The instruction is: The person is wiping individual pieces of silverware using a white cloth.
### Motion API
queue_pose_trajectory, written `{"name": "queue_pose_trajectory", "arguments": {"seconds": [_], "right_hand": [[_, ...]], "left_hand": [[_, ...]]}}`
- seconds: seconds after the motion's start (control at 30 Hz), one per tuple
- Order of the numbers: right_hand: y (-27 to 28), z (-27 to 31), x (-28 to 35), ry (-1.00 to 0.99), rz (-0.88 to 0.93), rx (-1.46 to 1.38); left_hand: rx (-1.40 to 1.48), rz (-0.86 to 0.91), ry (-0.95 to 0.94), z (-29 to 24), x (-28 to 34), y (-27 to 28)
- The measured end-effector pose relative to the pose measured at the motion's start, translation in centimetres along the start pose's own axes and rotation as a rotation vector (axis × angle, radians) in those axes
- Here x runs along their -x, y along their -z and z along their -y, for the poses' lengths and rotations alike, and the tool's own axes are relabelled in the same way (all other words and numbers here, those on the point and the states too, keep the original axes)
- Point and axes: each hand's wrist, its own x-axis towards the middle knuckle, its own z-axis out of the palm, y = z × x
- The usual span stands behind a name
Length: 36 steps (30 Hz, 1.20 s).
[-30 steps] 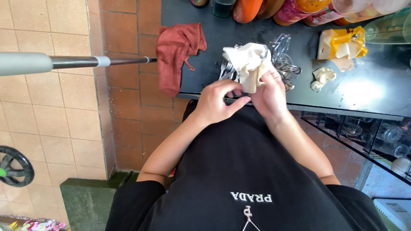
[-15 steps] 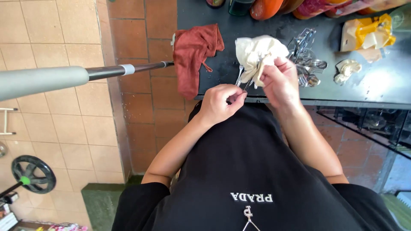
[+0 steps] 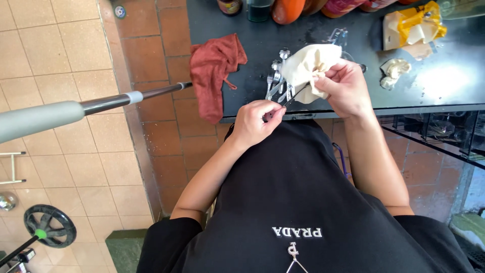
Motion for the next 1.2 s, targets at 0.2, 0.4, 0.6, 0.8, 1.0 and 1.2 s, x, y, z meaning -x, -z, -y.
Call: {"name": "queue_pose_trajectory", "arguments": {"seconds": [0.2,0.4,0.6,0.8,1.0,1.2], "right_hand": [[1.7,2.0,0.4,0.087,-0.003,0.218],[3.2,4.3,0.6,0.283,-0.167,0.804],[6.1,0.9,-0.1,0.233,-0.164,0.119],[5.9,3.5,0.0,0.141,-0.018,0.169],[5.3,5.1,-0.1,0.276,0.031,0.172],[6.9,1.4,-2.0,0.253,-0.018,0.044]], "left_hand": [[-0.039,-0.039,-0.023,-0.6,-0.6,-2.9],[0.057,-0.041,0.054,-1.4,-2.0,-5.2],[0.021,-0.081,-0.010,-3.1,-5.4,-6.8],[-0.102,-0.050,-0.054,-4.1,-6.2,-8.6],[-0.002,-0.002,-0.090,-3.8,-5.2,-7.9],[-0.038,0.001,-0.113,-4.6,-4.4,-5.6]]}}
